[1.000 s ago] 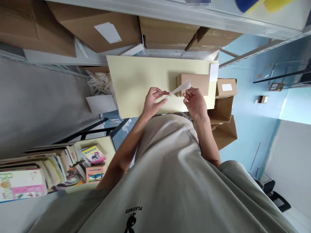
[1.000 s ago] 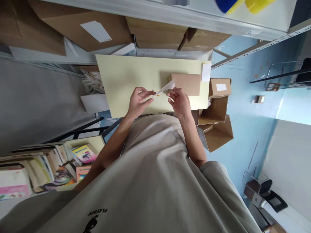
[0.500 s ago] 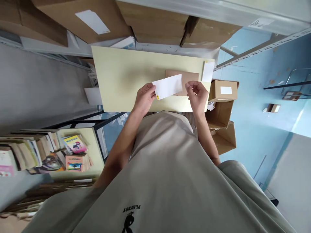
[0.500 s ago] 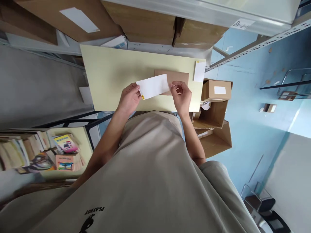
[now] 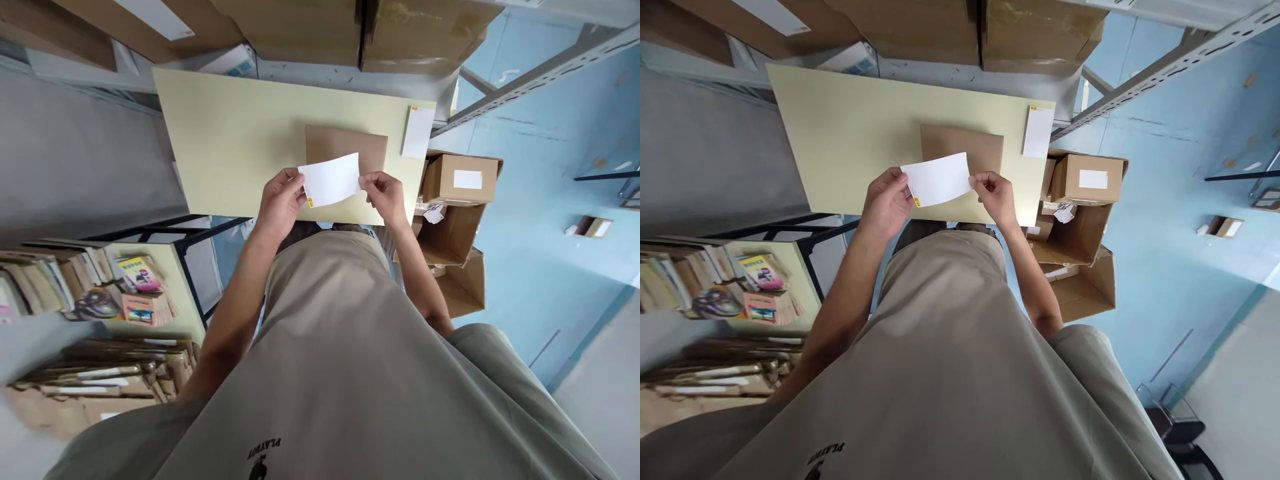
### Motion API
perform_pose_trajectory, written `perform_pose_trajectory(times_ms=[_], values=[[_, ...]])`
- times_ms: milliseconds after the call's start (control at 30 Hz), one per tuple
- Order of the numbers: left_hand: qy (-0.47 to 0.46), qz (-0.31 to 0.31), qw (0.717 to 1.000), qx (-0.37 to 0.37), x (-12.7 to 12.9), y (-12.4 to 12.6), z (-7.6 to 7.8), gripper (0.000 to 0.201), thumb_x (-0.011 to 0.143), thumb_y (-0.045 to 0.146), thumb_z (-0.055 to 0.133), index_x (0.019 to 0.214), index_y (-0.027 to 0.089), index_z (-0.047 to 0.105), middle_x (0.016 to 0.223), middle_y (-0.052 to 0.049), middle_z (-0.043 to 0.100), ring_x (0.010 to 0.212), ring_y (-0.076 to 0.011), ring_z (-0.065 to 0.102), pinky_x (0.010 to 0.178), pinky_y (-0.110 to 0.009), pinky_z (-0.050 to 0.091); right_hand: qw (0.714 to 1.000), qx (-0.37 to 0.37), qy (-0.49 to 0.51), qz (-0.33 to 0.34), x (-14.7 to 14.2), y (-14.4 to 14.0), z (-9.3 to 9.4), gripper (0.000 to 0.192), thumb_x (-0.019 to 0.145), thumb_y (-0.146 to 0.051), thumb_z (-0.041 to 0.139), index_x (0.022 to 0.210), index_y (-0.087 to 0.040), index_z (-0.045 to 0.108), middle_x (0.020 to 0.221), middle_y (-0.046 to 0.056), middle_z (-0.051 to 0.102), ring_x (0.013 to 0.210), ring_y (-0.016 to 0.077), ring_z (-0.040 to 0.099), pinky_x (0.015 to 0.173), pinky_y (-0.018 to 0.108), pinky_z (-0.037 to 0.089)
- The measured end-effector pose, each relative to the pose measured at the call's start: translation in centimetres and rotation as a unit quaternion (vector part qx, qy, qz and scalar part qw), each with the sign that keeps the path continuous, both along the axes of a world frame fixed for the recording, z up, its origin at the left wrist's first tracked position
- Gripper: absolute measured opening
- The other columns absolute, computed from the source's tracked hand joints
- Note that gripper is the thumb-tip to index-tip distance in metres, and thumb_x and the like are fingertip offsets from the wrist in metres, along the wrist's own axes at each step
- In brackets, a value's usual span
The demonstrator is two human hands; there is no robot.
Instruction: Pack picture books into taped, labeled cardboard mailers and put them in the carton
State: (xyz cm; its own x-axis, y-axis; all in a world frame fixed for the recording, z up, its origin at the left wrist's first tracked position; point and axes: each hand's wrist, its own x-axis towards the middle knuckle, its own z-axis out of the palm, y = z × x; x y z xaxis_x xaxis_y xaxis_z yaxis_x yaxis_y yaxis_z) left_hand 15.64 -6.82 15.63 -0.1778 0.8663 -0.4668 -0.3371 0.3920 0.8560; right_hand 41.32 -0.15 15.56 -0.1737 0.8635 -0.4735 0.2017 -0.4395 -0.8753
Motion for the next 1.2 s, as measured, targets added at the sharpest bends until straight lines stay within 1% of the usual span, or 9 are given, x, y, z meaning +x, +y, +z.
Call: perform_pose_trajectory(times_ms=[133,333,433,567,700,800,967,1100,1200], values=[[0.019,0.021,0.999,-0.016,0.4,-0.3,-1.8,0.055,0.091,0.071,0.099,0.101,0.027,0.066,0.109,-0.004,0.086,0.129,-0.0281,0.085,0.105,-0.036,0.070,1.000,0.002,-0.007,0.017,0.8,-0.2,-0.6,0.051,0.101,-0.074,0.086,0.089,-0.026,0.069,0.077,-0.001,0.064,0.072,0.0158,0.061,0.066,0.032,0.057],[0.083,0.023,0.995,-0.059,0.0,1.1,-3.9,0.051,0.087,0.064,0.101,0.098,0.027,0.069,0.103,-0.003,0.086,0.113,-0.0239,0.086,0.100,-0.034,0.070,0.998,0.047,-0.052,-0.008,0.6,-1.4,-1.5,0.046,0.104,-0.068,0.080,0.091,-0.028,0.064,0.085,-0.001,0.065,0.076,0.0165,0.061,0.072,0.033,0.056],[0.102,-0.003,0.993,-0.066,-0.3,2.6,-5.3,0.046,0.089,0.058,0.100,0.099,0.025,0.070,0.103,-0.004,0.086,0.108,-0.0237,0.085,0.099,-0.036,0.070,0.996,0.047,-0.072,-0.030,0.1,-1.7,-2.5,0.044,0.106,-0.068,0.076,0.094,-0.027,0.064,0.086,-0.001,0.067,0.074,0.0164,0.062,0.074,0.033,0.056],[0.139,-0.043,0.988,-0.060,-0.5,5.5,-8.2,0.037,0.096,0.051,0.095,0.102,0.023,0.073,0.106,-0.008,0.085,0.108,-0.0268,0.084,0.097,-0.040,0.069,0.992,0.023,-0.111,-0.051,-0.3,-1.0,-4.2,0.047,0.110,-0.070,0.073,0.093,-0.028,0.062,0.084,0.000,0.068,0.072,0.0179,0.066,0.075,0.035,0.057],[0.199,-0.065,0.977,-0.044,-0.3,8.3,-11.2,0.032,0.100,0.048,0.091,0.101,0.021,0.074,0.108,-0.010,0.084,0.109,-0.0272,0.083,0.097,-0.039,0.068,0.980,0.030,-0.191,-0.038,-0.6,0.3,-5.8,0.042,0.116,-0.059,0.071,0.090,-0.027,0.061,0.089,0.004,0.074,0.082,0.0223,0.072,0.083,0.038,0.058],[0.221,-0.063,0.972,-0.045,-0.2,9.4,-12.9,0.029,0.100,0.045,0.090,0.099,0.021,0.074,0.106,-0.010,0.084,0.104,-0.0263,0.083,0.093,-0.038,0.067,0.966,0.022,-0.256,-0.026,-1.0,0.9,-6.9,0.035,0.118,-0.049,0.069,0.092,-0.027,0.062,0.096,0.008,0.078,0.092,0.0266,0.075,0.091,0.040,0.058],[0.231,-0.064,0.970,-0.047,-0.3,9.4,-14.2,0.029,0.098,0.048,0.088,0.096,0.022,0.075,0.103,-0.009,0.084,0.098,-0.0257,0.082,0.090,-0.038,0.066,0.954,0.028,-0.296,-0.021,-1.4,1.1,-8.2,0.030,0.120,-0.046,0.064,0.099,-0.025,0.067,0.107,0.012,0.083,0.105,0.0325,0.079,0.101,0.046,0.062],[0.218,-0.057,0.973,-0.055,-0.3,9.6,-14.4,0.028,0.095,0.045,0.090,0.096,0.022,0.075,0.100,-0.008,0.084,0.095,-0.0243,0.079,0.086,-0.035,0.064,0.946,0.022,-0.322,-0.020,-1.8,1.3,-8.5,0.027,0.120,-0.045,0.065,0.102,-0.025,0.070,0.111,0.014,0.085,0.110,0.0355,0.081,0.107,0.050,0.063],[0.223,-0.051,0.971,-0.066,-0.3,10.0,-14.3,0.025,0.093,0.041,0.090,0.093,0.021,0.074,0.096,-0.007,0.083,0.096,-0.0238,0.078,0.088,-0.034,0.063,0.940,0.011,-0.341,-0.019,-2.2,1.6,-8.2,0.025,0.120,-0.042,0.064,0.105,-0.023,0.072,0.118,0.017,0.086,0.115,0.0372,0.082,0.110,0.051,0.063]])
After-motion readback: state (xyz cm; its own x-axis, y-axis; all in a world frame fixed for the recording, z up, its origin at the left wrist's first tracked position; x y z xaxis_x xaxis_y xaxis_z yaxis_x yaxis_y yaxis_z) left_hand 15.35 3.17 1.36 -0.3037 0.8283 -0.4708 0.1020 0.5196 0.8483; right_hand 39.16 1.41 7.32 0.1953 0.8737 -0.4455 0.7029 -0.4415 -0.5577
